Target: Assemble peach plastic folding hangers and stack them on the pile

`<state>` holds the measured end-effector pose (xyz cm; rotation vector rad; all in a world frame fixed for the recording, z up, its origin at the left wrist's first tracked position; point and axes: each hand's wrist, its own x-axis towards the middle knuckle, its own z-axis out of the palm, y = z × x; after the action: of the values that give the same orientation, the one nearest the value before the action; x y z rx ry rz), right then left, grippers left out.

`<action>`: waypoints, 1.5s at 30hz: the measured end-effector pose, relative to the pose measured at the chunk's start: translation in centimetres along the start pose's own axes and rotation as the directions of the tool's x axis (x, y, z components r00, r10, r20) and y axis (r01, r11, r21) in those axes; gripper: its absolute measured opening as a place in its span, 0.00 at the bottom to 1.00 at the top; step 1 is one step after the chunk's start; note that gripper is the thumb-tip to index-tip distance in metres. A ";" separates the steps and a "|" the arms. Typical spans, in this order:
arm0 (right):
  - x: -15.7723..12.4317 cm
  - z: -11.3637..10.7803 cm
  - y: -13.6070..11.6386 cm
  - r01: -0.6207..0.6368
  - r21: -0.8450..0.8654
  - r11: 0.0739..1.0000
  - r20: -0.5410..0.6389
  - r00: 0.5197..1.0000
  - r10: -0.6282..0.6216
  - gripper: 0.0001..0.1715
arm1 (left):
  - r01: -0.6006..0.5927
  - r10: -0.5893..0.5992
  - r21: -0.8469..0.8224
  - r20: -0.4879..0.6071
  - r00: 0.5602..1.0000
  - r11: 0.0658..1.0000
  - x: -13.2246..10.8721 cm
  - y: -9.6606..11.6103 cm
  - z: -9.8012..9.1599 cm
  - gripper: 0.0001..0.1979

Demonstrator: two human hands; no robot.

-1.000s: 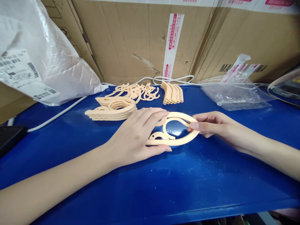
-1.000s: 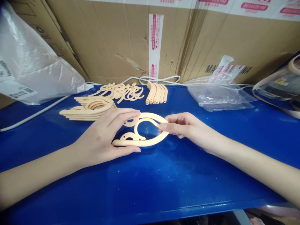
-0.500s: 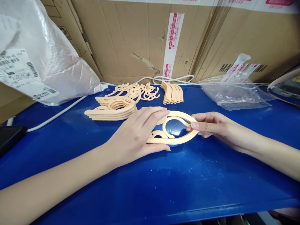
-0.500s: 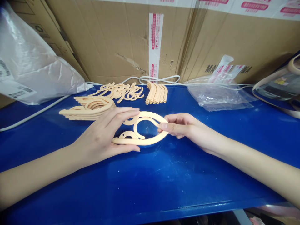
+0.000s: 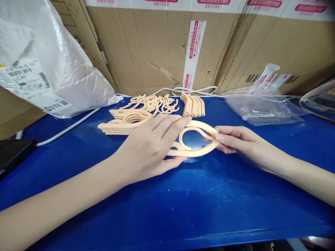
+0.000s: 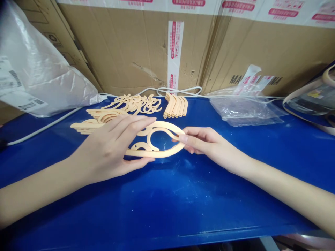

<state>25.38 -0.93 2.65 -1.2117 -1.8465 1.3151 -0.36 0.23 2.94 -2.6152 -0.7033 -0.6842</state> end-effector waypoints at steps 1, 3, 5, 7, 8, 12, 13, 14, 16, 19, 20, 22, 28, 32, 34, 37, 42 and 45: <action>-0.1 -0.1 0.0 0.022 -0.002 1.000 -0.019 1.000 -0.022 0.22 | 0.005 -0.005 0.011 0.000 1.000 1.000 0.2 -0.2 -0.5 0.30; -0.2 -0.4 0.0 0.084 -0.083 0.993 -0.068 0.994 -0.090 0.23 | 0.027 -0.027 0.019 0.008 1.000 0.999 0.7 -0.9 -1.8 0.29; -0.1 -0.8 0.2 0.157 -0.293 0.943 -0.100 0.976 -0.193 0.21 | 0.076 -0.075 -0.005 0.042 0.996 0.997 0.9 -2.0 -3.3 0.32; 0.0 -1.2 0.5 0.230 -0.539 0.810 -0.068 0.947 -0.314 0.19 | 0.190 -0.178 -0.079 0.140 0.974 0.979 0.9 -3.5 -4.7 0.32; 0.1 -1.3 0.6 0.262 -0.635 0.727 -0.028 0.932 -0.361 0.19 | 0.246 -0.225 -0.109 0.177 0.958 0.963 0.7 -4.3 -5.2 0.32; 0.5 -1.6 1.3 0.343 -0.807 0.481 0.150 0.907 -0.394 0.23 | 0.472 -0.435 -0.059 0.303 0.848 0.879 -1.0 -7.7 -6.1 0.39; 0.6 -1.5 1.4 0.347 -0.821 0.454 0.176 0.909 -0.377 0.25 | 0.511 -0.474 -0.035 0.324 0.819 0.859 -1.6 -8.5 -6.0 0.39; 0.6 -1.5 1.6 0.347 -0.830 0.436 0.192 0.913 -0.360 0.25 | 0.540 -0.504 -0.019 0.331 0.798 0.841 -2.1 -9.2 -5.9 0.38; 0.7 -1.3 1.8 0.341 -0.839 0.423 0.208 0.921 -0.330 0.26 | 0.586 -0.547 -0.014 0.340 0.765 0.810 -2.9 -10.4 -5.6 0.37; 0.7 -1.2 2.0 0.334 -0.840 0.427 0.213 0.927 -0.308 0.27 | 0.644 -0.577 -0.085 0.367 0.729 0.760 -3.6 -11.3 -5.2 0.38; 0.7 -1.2 2.0 0.334 -0.841 0.426 0.214 0.928 -0.306 0.27 | 0.658 -0.583 -0.110 0.372 0.722 0.745 -3.8 -11.5 -5.1 0.38; 0.7 -1.2 2.0 0.337 -0.841 0.422 0.219 0.927 -0.303 0.27 | 0.680 -0.595 -0.145 0.376 0.710 0.719 -4.0 -11.8 -4.9 0.38; 0.6 -1.2 1.8 0.342 -0.841 0.419 0.223 0.925 -0.307 0.27 | 0.703 -0.607 -0.139 0.407 0.682 0.697 -4.7 -12.6 -4.4 0.39; 0.6 -1.2 1.8 0.347 -0.845 0.407 0.229 0.922 -0.311 0.28 | 0.692 -0.593 -0.136 0.417 0.689 0.709 -4.9 -12.6 -4.1 0.39; 0.6 -1.3 1.8 0.350 -0.843 0.409 0.230 0.921 -0.314 0.27 | 0.687 -0.587 -0.136 0.420 0.692 0.713 -4.7 -12.2 -4.2 0.39; 0.7 -1.3 1.8 0.356 -0.839 0.412 0.237 0.920 -0.313 0.27 | 0.684 -0.574 -0.135 0.441 0.689 0.717 -4.2 -11.3 -4.6 0.37; 0.7 -1.2 1.7 0.356 -0.842 0.405 0.242 0.921 -0.306 0.27 | 0.681 -0.557 -0.129 0.477 0.680 0.721 -3.9 -10.8 -5.0 0.37; 0.7 -1.2 1.7 0.353 -0.842 0.407 0.239 0.922 -0.304 0.28 | 0.680 -0.552 -0.121 0.489 0.675 0.724 -4.0 -10.9 -5.0 0.38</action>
<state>26.67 0.36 1.47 -1.1188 -2.7496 0.0511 -11.13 5.43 7.13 -2.8040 -1.8333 -0.3937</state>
